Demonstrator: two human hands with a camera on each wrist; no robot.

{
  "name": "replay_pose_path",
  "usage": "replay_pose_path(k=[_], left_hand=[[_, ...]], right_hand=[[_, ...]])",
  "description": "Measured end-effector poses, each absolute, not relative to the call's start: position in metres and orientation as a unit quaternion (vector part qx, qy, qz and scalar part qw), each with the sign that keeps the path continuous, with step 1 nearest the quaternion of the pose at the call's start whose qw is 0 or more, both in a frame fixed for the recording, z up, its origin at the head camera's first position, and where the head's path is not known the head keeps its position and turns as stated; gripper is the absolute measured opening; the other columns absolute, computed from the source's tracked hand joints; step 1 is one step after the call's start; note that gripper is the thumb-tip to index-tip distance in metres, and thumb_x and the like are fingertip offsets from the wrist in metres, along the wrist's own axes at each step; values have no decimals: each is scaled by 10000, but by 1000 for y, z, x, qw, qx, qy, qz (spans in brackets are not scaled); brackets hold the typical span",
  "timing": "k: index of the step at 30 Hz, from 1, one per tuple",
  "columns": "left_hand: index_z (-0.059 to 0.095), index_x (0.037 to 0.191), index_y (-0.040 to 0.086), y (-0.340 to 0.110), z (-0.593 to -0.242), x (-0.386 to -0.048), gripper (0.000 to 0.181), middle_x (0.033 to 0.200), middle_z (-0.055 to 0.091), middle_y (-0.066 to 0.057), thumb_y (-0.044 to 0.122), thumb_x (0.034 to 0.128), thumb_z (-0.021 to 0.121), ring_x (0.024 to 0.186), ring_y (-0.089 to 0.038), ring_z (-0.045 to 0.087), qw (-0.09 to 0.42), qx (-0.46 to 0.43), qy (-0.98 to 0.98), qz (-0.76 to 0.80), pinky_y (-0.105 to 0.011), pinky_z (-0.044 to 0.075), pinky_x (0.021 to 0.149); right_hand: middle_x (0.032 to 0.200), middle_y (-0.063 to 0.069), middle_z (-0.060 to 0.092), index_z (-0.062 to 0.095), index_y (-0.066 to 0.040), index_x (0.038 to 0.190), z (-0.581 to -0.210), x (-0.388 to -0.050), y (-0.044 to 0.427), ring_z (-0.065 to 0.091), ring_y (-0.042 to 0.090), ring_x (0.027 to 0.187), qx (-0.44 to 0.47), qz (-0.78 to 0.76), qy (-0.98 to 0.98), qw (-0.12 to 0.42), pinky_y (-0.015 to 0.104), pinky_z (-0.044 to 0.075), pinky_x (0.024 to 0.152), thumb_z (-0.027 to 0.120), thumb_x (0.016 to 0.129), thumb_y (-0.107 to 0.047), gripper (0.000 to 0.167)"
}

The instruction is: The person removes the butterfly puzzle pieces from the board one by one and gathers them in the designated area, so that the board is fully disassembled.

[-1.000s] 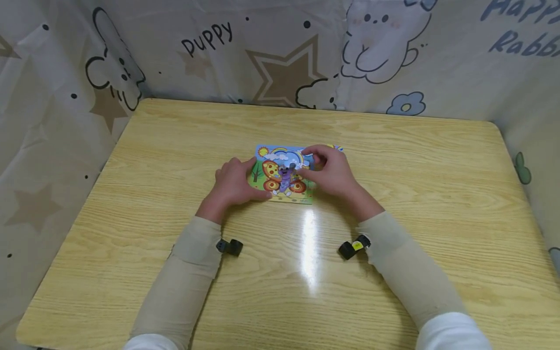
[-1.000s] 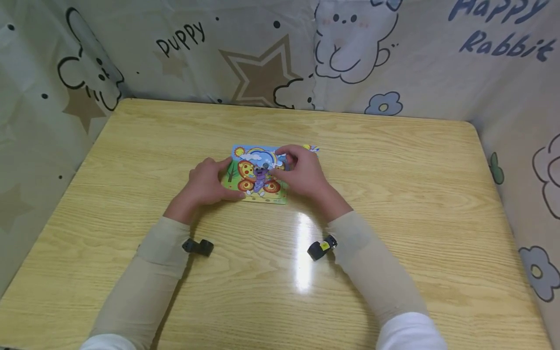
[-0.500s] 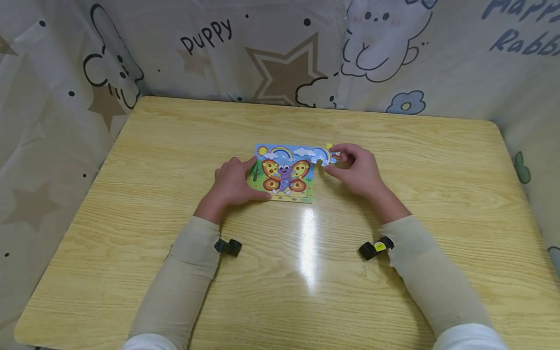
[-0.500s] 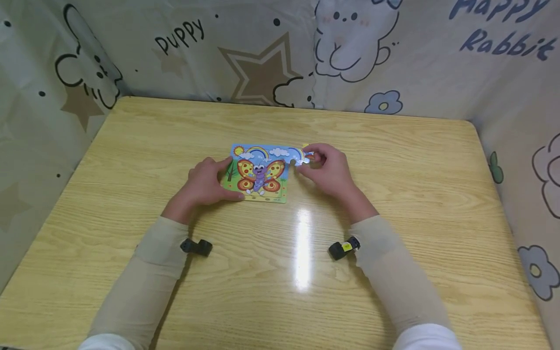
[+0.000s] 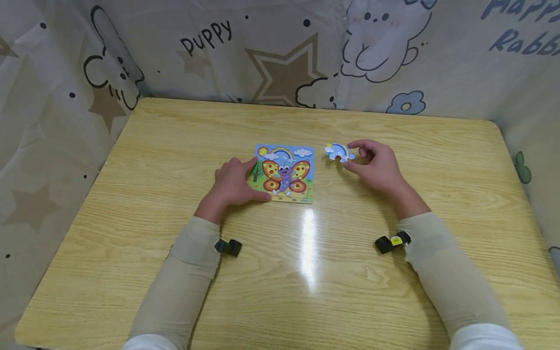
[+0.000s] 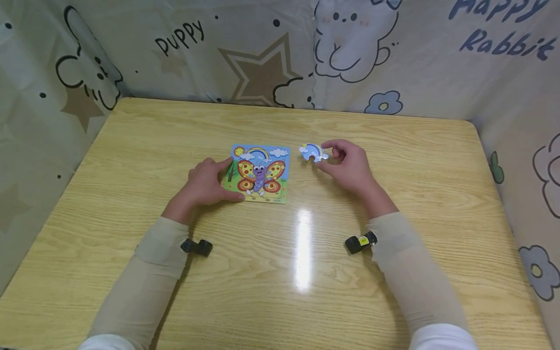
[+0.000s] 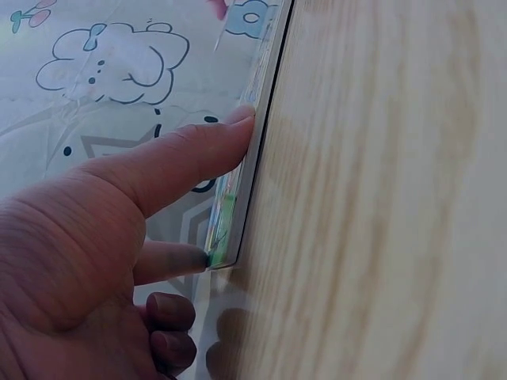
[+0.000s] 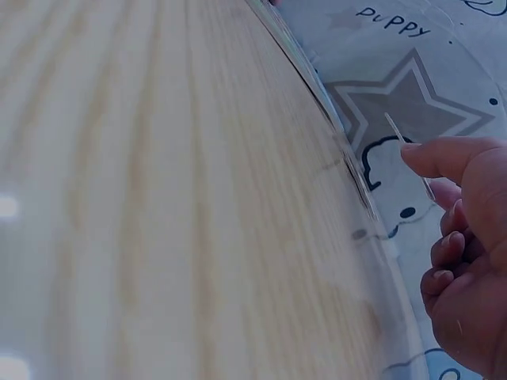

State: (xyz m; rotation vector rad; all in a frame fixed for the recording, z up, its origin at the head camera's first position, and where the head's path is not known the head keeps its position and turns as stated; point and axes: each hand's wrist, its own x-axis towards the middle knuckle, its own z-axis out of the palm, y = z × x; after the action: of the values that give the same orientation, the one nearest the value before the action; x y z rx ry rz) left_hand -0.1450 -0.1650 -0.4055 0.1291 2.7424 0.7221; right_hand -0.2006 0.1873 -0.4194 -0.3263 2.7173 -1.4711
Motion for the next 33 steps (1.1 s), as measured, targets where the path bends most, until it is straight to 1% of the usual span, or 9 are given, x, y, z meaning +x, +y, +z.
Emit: replay_pose_path(k=[13, 22, 33], left_hand=[[327, 1569, 114, -165, -406, -145, 1133, 1258, 448, -190, 558, 682, 874, 1108, -336, 412, 154, 42, 954, 253, -526, 275, 965], [325, 1570, 116, -165, -405, -145, 1129, 1280, 446, -201, 540, 683, 882, 1128, -343, 410, 157, 39, 952, 260, -529, 267, 976], [324, 1571, 119, -165, -405, -145, 1125, 1290, 442, -203, 537, 687, 881, 1138, -347, 409, 157, 39, 953, 258, -533, 266, 977]], right_hand=[[884, 123, 439, 678, -38, 1179, -426, -210, 213, 403, 229, 821, -99, -463, 880, 32, 295, 319, 708, 804, 870, -195, 368], [860, 126, 451, 690, -30, 1161, -429, -215, 225, 409, 214, 783, -100, -449, 887, 30, 268, 329, 682, 809, 867, -194, 357], [837, 136, 468, 697, -19, 1146, -431, -222, 235, 413, 230, 771, -119, -421, 899, 31, 292, 325, 681, 822, 850, -172, 356]])
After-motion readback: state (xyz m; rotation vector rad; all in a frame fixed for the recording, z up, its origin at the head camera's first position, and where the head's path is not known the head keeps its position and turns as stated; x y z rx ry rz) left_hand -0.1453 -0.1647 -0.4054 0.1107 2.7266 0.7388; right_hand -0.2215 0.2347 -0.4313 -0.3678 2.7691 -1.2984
